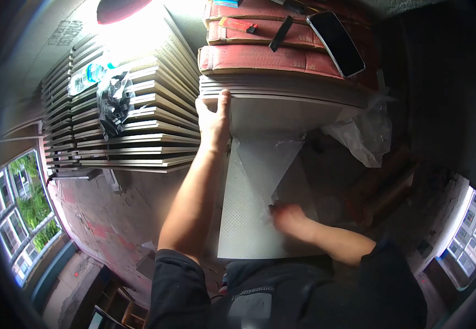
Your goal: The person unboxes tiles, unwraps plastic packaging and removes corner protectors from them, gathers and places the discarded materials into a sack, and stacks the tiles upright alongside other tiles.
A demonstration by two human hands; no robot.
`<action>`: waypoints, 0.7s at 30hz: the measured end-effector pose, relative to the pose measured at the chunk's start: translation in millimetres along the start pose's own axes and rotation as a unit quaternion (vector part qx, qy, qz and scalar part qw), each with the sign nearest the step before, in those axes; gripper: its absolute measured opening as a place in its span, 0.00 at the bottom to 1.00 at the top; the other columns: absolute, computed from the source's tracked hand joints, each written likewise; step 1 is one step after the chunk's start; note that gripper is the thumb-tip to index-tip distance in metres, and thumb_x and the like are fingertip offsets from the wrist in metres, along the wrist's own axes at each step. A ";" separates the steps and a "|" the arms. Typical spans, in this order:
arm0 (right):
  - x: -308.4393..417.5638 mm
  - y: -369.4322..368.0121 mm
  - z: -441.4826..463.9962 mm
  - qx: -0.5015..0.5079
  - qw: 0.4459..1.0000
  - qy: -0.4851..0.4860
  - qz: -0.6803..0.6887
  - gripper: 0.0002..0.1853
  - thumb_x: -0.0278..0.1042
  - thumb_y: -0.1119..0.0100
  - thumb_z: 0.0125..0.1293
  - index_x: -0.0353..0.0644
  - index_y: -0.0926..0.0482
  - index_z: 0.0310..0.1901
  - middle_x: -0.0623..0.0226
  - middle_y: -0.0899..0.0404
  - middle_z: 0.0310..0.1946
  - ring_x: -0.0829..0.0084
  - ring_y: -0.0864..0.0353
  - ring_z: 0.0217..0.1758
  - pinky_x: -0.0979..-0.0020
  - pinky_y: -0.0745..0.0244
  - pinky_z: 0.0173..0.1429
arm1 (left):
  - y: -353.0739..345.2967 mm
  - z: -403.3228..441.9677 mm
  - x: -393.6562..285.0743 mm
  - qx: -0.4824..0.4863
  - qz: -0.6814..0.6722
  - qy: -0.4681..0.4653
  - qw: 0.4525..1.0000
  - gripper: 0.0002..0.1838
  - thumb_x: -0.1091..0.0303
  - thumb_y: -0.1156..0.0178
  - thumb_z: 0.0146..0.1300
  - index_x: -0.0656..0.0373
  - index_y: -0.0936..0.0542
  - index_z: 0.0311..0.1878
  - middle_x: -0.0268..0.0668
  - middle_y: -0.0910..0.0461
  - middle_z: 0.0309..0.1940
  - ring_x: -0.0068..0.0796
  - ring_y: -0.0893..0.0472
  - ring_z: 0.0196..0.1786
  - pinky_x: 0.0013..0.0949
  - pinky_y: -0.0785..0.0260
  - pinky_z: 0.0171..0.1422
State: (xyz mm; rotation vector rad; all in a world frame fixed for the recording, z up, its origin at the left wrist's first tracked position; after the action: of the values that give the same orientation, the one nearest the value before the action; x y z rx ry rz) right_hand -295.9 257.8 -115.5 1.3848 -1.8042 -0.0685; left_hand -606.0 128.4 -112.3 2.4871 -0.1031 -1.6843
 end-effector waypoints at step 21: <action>-96.3 272.1 58.8 -0.319 0.948 -0.019 -0.001 0.10 0.32 0.34 0.56 0.39 0.15 0.38 0.55 0.15 0.33 0.56 0.14 0.38 0.61 0.20 0.45 | 29.0 -201.2 263.3 0.361 0.467 0.259 0.765 0.23 0.51 0.49 0.70 0.64 0.18 0.49 0.57 0.18 0.41 0.57 0.18 0.49 0.49 0.28 0.52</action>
State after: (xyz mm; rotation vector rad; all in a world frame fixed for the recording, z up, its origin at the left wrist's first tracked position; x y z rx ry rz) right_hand -539.7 417.4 -71.9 0.9192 -1.6047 -0.6279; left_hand -320.7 79.7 -276.2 2.4287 -1.8440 -0.5251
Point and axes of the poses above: each hand's wrist, its own z-axis towards the middle knuckle, its own y-axis out of the back of the hand, x = y × z, the point moved 7 cm from there along z, towards the middle knuckle
